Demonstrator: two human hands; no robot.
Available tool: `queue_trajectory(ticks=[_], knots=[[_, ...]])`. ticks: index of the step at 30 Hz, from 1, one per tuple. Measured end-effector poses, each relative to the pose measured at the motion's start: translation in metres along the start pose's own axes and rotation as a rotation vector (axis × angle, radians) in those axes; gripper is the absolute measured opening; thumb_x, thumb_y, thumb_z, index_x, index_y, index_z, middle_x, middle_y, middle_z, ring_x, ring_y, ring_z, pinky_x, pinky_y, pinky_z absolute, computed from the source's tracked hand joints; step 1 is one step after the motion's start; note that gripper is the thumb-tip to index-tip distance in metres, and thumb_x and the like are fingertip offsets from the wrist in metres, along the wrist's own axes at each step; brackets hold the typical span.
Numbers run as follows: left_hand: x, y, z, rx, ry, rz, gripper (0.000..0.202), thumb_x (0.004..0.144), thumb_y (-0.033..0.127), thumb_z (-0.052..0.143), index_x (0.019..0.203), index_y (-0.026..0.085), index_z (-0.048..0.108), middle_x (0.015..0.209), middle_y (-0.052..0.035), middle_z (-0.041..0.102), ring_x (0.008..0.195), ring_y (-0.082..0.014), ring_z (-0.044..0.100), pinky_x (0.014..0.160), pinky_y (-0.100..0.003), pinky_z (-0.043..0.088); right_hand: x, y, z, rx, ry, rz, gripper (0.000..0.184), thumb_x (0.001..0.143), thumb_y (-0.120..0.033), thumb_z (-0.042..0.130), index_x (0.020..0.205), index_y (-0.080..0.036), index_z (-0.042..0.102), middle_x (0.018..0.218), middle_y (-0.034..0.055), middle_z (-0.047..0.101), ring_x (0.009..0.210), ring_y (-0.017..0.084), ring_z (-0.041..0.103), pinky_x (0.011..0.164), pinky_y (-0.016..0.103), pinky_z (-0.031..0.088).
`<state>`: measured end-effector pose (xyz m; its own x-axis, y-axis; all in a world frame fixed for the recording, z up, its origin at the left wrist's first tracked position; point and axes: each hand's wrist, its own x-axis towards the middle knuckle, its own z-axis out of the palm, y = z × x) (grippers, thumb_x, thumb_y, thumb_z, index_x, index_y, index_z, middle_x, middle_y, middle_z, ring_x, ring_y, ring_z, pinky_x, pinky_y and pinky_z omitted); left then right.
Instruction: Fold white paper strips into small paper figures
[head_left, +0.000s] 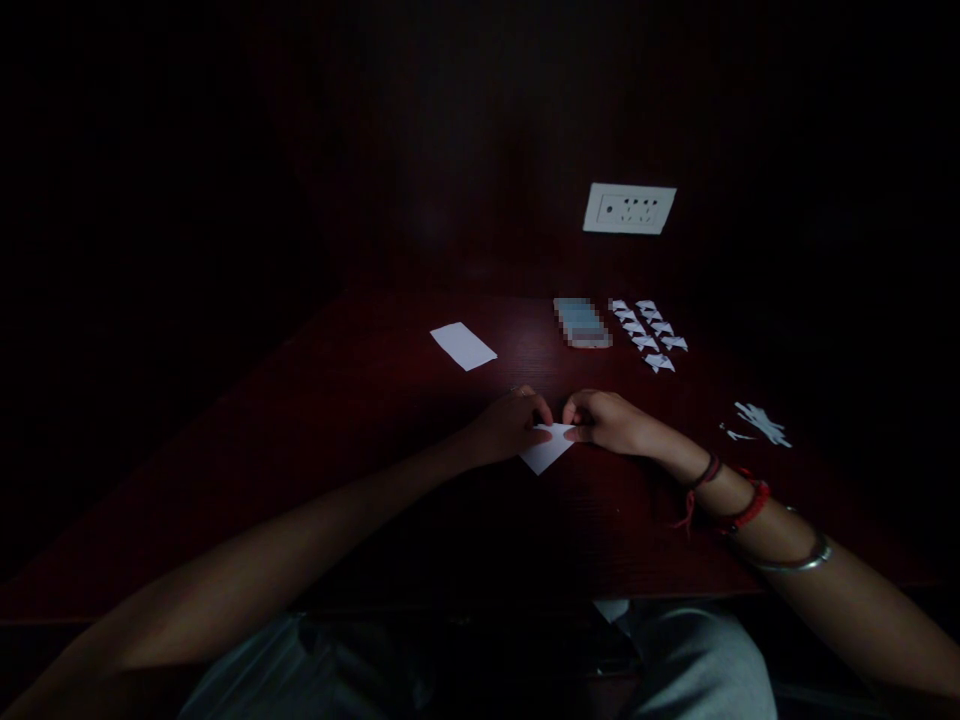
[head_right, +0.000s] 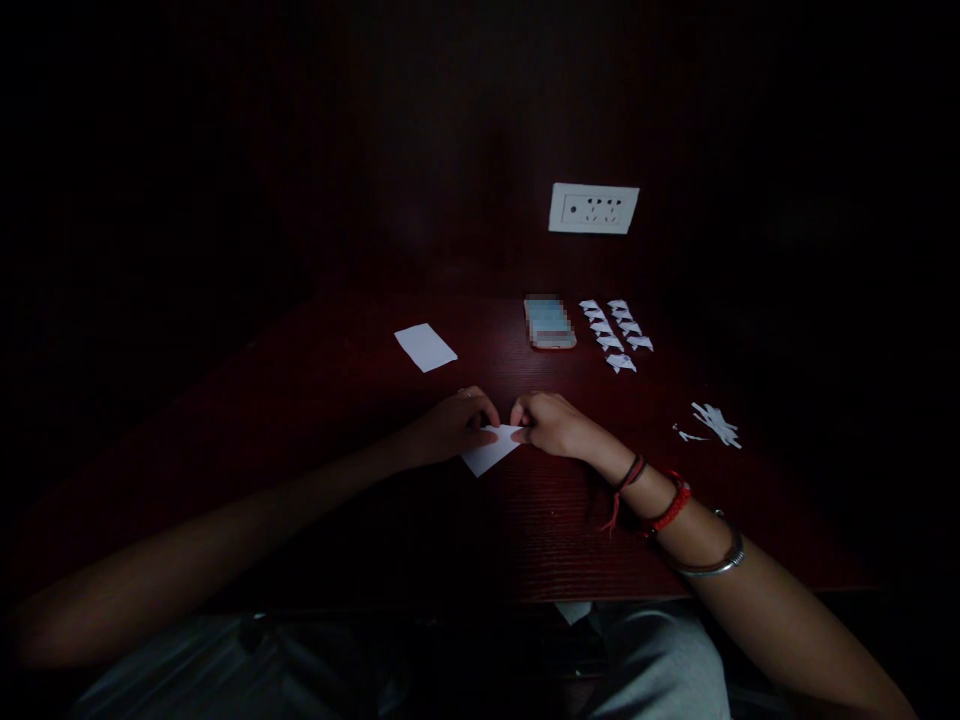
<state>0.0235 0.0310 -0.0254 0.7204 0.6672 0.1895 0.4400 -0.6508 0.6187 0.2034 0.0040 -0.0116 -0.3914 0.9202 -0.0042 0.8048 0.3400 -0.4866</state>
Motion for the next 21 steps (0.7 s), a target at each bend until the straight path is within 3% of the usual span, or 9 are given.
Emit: queue_trajectory(ticks=[10,16,21], knots=[[0.0025,-0.0038,0.0004,-0.052,-0.002,0.055,0.014,0.070,0.017,0.052,0.084,0.015,0.052,0.079,0.0000,0.055,0.065,-0.0094,0.048,0.058,-0.021,0.037,0.0003,-0.0045,-0.0005,0.029,0.047,0.008,0.019,0.066,-0.017,0.055,0.083,-0.017,0.063,0.070,-0.0005,0.061,0.064,0.010,0.053,0.060,0.021,0.037],[0.0011,0.0026,-0.0025,-0.033,0.024,-0.038,0.014,0.070,0.012,0.044,0.082,0.015,0.052,0.074,0.0002,0.056,0.062,-0.0089,0.049,0.055,-0.020,0.036,0.0014,-0.0011,0.0038,0.039,0.087,-0.062,0.014,0.069,-0.015,0.050,0.074,-0.017,0.064,0.072,0.0007,0.063,0.065,0.011,0.054,0.062,0.022,0.038],[0.0001,0.0003,-0.0015,-0.028,0.045,-0.018,0.012,0.071,0.010,0.042,0.080,0.015,0.048,0.070,0.0018,0.054,0.057,-0.0073,0.047,0.051,-0.018,0.034,0.0014,-0.0003,0.0059,0.052,0.099,-0.061,0.014,0.068,-0.018,0.054,0.078,-0.017,0.062,0.072,0.0008,0.061,0.064,0.010,0.053,0.061,0.022,0.038]])
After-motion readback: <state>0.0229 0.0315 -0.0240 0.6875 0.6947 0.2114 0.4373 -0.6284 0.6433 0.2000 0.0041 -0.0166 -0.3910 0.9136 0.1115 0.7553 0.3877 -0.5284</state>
